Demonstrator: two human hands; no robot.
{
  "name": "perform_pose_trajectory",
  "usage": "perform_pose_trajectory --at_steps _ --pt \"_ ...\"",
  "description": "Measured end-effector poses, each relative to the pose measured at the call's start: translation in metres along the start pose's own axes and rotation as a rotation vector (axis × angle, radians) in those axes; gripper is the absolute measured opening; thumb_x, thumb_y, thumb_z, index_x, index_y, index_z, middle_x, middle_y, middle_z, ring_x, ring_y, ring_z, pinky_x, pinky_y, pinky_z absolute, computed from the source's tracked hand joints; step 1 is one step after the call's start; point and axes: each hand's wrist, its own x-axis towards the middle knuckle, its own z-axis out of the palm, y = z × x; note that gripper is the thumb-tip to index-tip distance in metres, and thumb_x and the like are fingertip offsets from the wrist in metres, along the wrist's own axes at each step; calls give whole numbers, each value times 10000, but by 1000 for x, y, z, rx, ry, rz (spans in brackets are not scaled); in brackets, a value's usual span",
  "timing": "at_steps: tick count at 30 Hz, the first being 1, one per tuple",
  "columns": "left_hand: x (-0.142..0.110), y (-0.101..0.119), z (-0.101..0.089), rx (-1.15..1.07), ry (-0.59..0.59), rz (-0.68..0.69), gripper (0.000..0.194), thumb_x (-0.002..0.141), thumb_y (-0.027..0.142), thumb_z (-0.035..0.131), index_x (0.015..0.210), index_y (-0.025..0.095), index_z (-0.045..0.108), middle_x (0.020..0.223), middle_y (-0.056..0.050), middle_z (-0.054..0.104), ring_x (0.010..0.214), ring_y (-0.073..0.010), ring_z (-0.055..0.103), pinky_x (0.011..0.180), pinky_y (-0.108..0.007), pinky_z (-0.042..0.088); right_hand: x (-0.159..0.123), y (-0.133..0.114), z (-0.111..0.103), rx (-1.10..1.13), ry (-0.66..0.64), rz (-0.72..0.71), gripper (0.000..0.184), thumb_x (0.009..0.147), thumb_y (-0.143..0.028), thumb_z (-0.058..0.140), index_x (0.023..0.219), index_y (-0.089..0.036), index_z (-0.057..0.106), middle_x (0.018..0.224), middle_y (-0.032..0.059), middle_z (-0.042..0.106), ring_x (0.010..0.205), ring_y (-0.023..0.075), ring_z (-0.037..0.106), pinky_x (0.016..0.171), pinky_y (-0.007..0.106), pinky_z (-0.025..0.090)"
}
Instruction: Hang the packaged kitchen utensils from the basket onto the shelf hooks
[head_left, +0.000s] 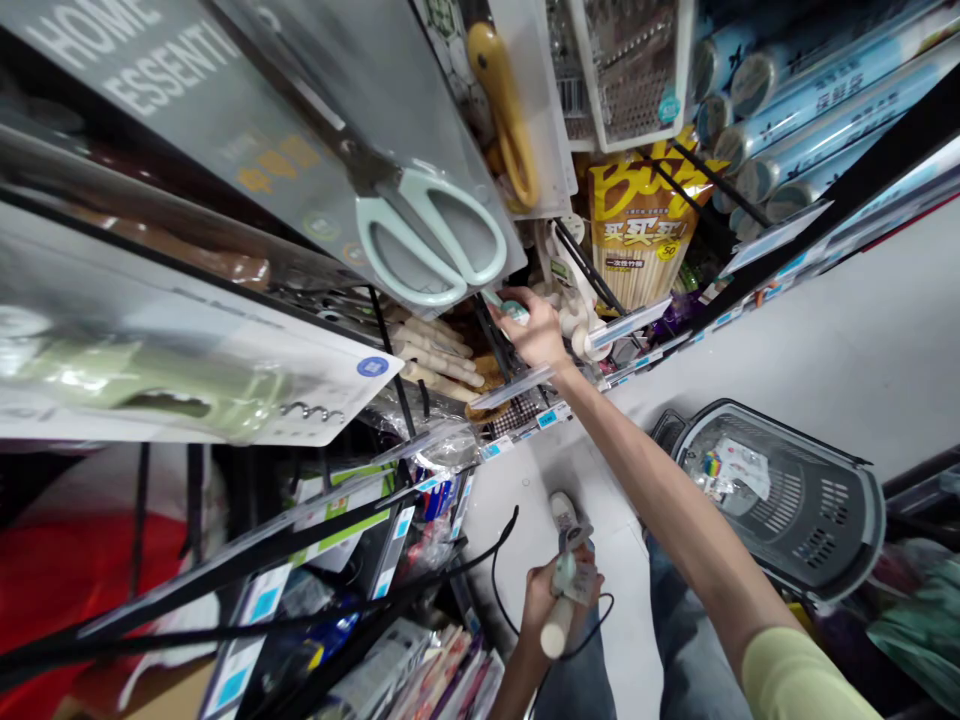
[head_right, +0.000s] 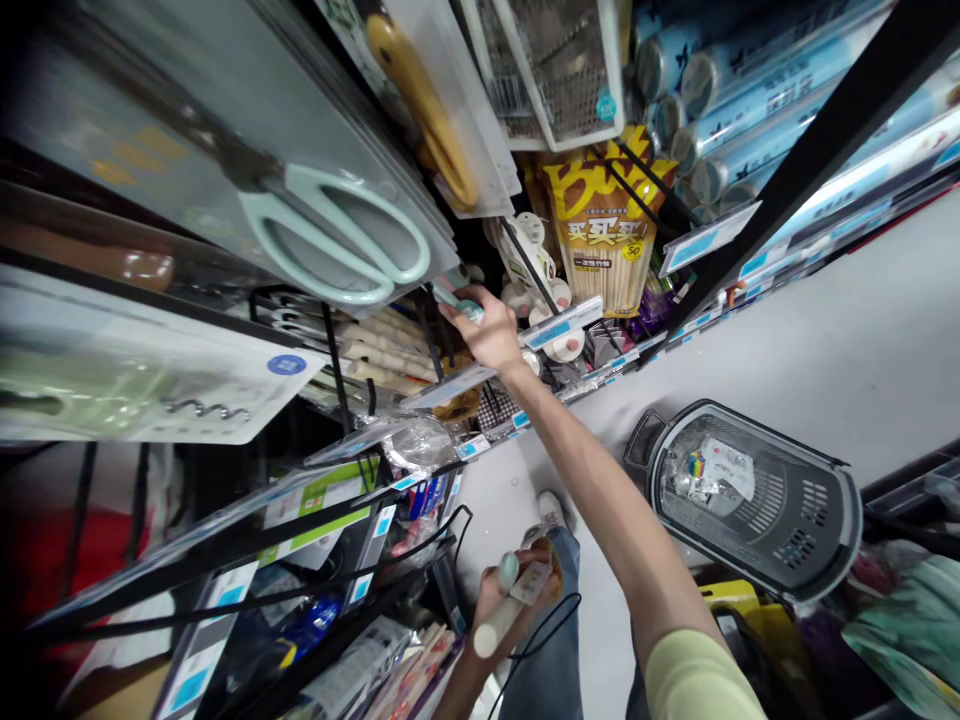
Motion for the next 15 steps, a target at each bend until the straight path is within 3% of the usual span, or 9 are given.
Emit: perform_pose_trajectory --at_steps 4,7,9,12,15 --pt "-2 14 10 -58 -25 32 314 725 464 801 950 250 753 872 -101 778 803 -300 732 759 -419 598 -64 10 -55 10 95 30 474 950 -528 662 1298 -207 639 1223 104 721 1121 236 680 1006 397 563" --pt "6 25 17 -126 -52 13 325 787 441 780 992 204 698 843 -70 755 798 -241 716 760 -356 574 -139 7 -110 -17 220 85 328 988 -454 623 1217 -226 681 1267 111 707 1155 233 665 1006 401 551" --pt "15 33 23 -182 -55 -16 341 783 442 783 971 180 672 788 -51 729 752 -213 698 718 -318 554 -193 -1 -139 -27 265 184 224 991 -401 630 1107 -230 716 1140 89 746 1075 219 689 946 375 560" --pt "33 45 37 -198 -18 -7 334 742 429 817 882 164 671 761 -42 710 719 -189 675 688 -284 533 -265 -19 -162 -15 134 309 150 977 -362 656 988 -229 727 927 46 745 857 184 700 819 331 570" --pt "49 54 54 -183 -120 -29 293 718 391 831 816 150 696 729 -36 707 680 -180 658 622 -262 509 -305 -31 -163 -68 -29 310 205 922 -382 740 1059 -229 738 983 57 719 867 190 691 811 337 576"
